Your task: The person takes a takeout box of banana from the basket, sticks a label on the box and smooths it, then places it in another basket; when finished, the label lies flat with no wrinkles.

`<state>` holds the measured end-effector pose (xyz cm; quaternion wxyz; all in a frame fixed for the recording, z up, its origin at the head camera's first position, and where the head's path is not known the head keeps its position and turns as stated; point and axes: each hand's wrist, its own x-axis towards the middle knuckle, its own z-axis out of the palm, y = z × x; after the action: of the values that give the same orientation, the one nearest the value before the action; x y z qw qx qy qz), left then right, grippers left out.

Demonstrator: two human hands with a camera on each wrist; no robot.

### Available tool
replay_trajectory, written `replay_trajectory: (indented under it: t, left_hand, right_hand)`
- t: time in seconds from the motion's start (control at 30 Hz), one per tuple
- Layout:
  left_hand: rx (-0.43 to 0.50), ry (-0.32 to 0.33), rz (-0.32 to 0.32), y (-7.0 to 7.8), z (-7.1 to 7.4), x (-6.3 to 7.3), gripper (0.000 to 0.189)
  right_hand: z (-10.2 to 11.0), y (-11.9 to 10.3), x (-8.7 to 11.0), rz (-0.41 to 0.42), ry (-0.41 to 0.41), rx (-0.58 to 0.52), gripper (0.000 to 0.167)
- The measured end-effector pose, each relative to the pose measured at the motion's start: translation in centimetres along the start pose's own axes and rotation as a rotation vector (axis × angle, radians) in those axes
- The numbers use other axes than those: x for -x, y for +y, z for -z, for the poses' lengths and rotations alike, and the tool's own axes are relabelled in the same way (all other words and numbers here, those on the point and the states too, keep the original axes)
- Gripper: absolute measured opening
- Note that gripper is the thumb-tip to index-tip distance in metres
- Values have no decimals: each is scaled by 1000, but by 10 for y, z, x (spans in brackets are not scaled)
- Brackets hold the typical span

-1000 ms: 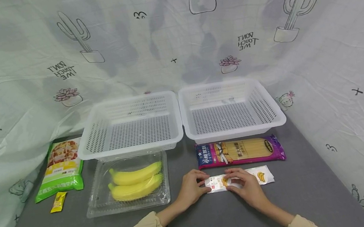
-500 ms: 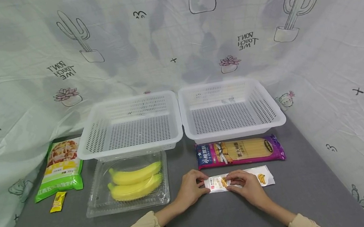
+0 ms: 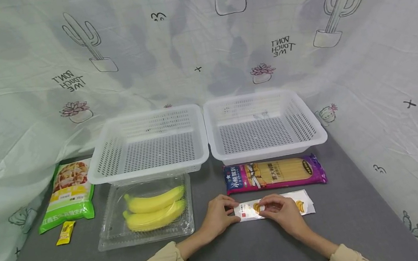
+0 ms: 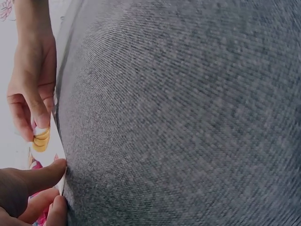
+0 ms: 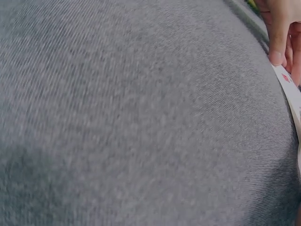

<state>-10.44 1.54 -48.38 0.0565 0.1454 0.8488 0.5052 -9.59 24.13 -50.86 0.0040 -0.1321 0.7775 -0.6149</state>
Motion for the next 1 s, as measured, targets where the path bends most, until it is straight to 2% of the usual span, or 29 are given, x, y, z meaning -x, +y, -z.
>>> replay_trajectory:
  t: [0.4, 0.5, 0.63, 0.7, 0.73, 0.8, 0.9, 1.0]
  left_hand:
    - [-14, -19, 10, 0, -1, 0, 29]
    - [-37, -22, 7, 1, 0, 0, 29]
    - [-56, -30, -3, 2, 1, -1, 27]
    - [-61, -31, -10, 3, 2, -1, 27]
    - [-62, -31, -12, 4, 2, -1, 27]
    - [-75, -29, -20, 5, 3, -2, 27]
    - [-82, -32, -11, 5, 4, -1, 28]
    - [-44, -35, -6, 4, 3, 0, 30]
  right_hand:
    - [4, 0, 3, -7, -24, -65, 17]
    - [4, -2, 3, 15, -44, -77, 15]
    - [5, -7, 3, 86, -91, -102, 13]
    - [7, -11, 2, 83, -106, -121, 13]
    - [7, -13, 2, 60, -107, -125, 12]
    - [10, -18, 1, -41, -111, -157, 12]
    - [15, -26, 0, -251, -124, -254, 16]
    - [21, -31, -1, -428, -122, -338, 22]
